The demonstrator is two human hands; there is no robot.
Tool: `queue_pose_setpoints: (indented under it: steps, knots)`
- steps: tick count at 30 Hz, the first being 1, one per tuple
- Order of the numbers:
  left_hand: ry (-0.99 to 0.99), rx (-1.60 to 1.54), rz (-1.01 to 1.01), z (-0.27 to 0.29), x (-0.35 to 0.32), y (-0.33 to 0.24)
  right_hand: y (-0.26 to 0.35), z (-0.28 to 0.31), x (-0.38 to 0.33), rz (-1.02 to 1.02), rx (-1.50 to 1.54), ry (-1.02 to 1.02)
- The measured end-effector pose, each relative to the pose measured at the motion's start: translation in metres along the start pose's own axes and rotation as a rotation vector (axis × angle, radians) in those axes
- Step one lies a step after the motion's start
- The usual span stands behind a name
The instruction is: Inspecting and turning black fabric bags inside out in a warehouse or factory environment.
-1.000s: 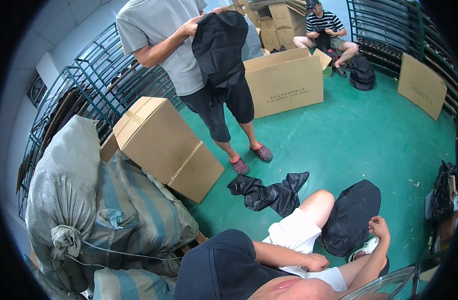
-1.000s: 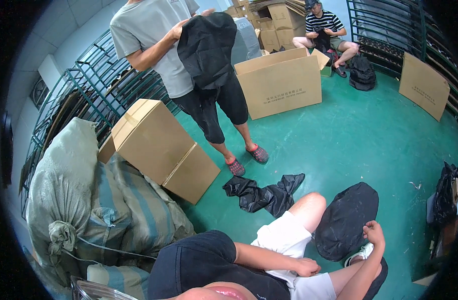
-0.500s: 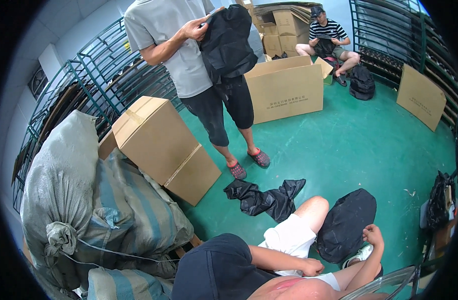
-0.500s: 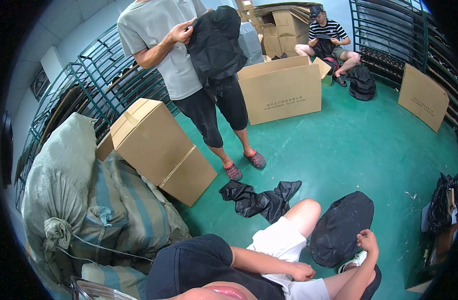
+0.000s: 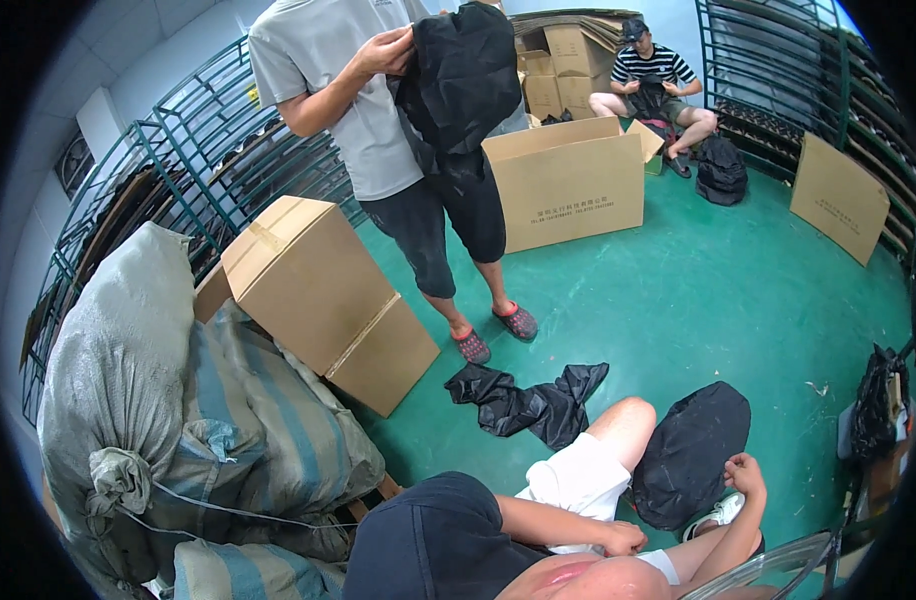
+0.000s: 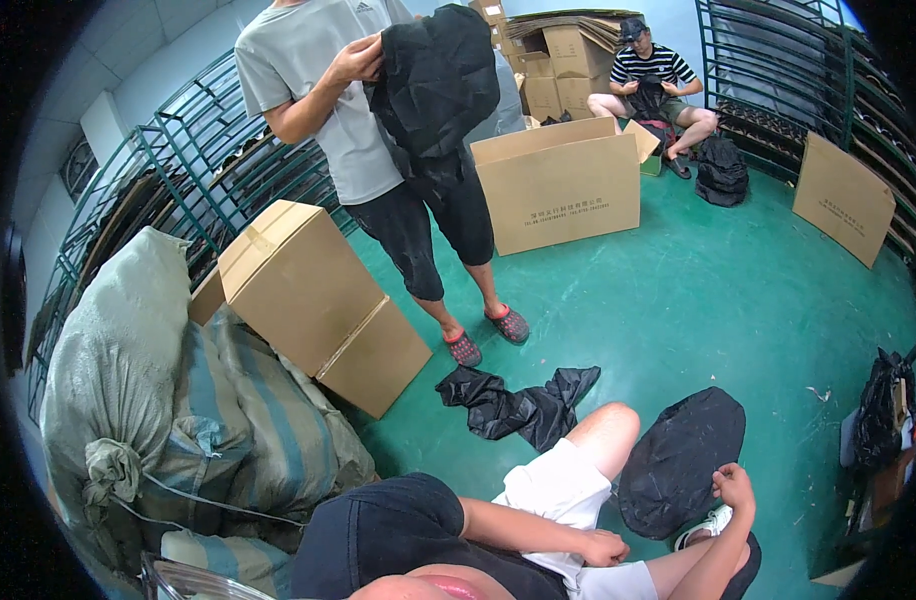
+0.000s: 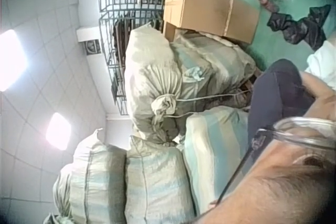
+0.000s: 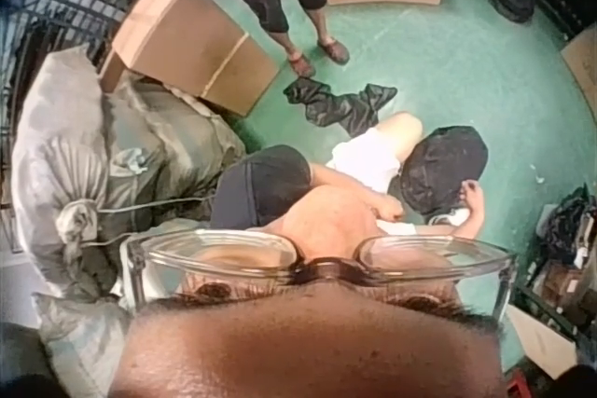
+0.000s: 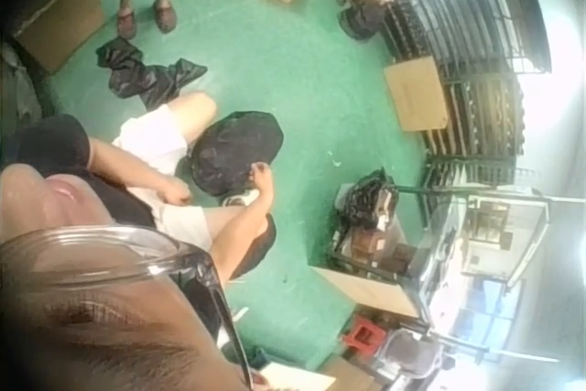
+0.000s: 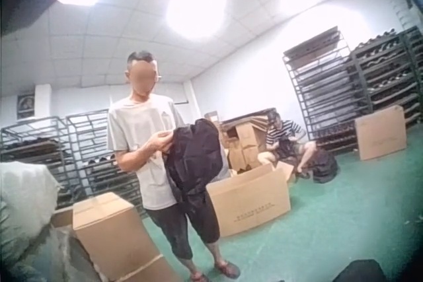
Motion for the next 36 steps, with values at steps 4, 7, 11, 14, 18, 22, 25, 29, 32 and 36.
queue_pose_setpoints:
  steps: [4, 7, 11, 14, 18, 22, 25, 29, 32, 36]
  knots:
    - [0.022, 0.006, 0.002, 0.0, -0.001, 0.0, 0.009, 0.0, -0.007, -0.004, 0.002, 0.001]
    - [0.029, 0.004, -0.013, -0.002, 0.0, 0.001, 0.013, 0.003, -0.01, -0.007, 0.029, -0.016]
    - [0.036, 0.02, -0.013, -0.004, 0.002, 0.004, 0.005, 0.001, -0.005, 0.016, 0.017, -0.012]
    - [0.047, 0.024, 0.025, -0.005, 0.001, 0.004, 0.007, 0.002, -0.007, 0.028, -0.004, -0.013]
    - [0.046, 0.027, 0.025, -0.009, 0.004, 0.008, 0.005, 0.003, -0.008, 0.012, -0.02, -0.026]
    - [0.052, 0.023, 0.024, -0.011, 0.005, 0.008, 0.006, 0.003, -0.012, 0.011, -0.017, -0.028]
    - [0.051, 0.015, 0.011, -0.012, 0.006, 0.009, 0.013, 0.004, -0.019, -0.012, 0.017, -0.026]
    - [0.044, 0.03, 0.007, -0.011, 0.006, 0.01, 0.012, 0.005, -0.018, -0.004, 0.023, -0.027]
    - [0.044, 0.024, 0.009, -0.01, 0.004, 0.007, 0.011, 0.004, -0.017, -0.006, 0.039, -0.025]
    - [-0.002, -0.017, 0.014, -0.003, -0.001, -0.001, 0.018, 0.004, -0.019, -0.002, 0.041, -0.013]
Point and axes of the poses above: each hand's wrist, its own x-axis towards the middle knuckle, its own z-axis out of the back of the hand, y = z × x, the point moved 7 cm from there along x, towards the middle knuckle, and after that the axes turned 11 degrees about -x, right-handed, at the moved point
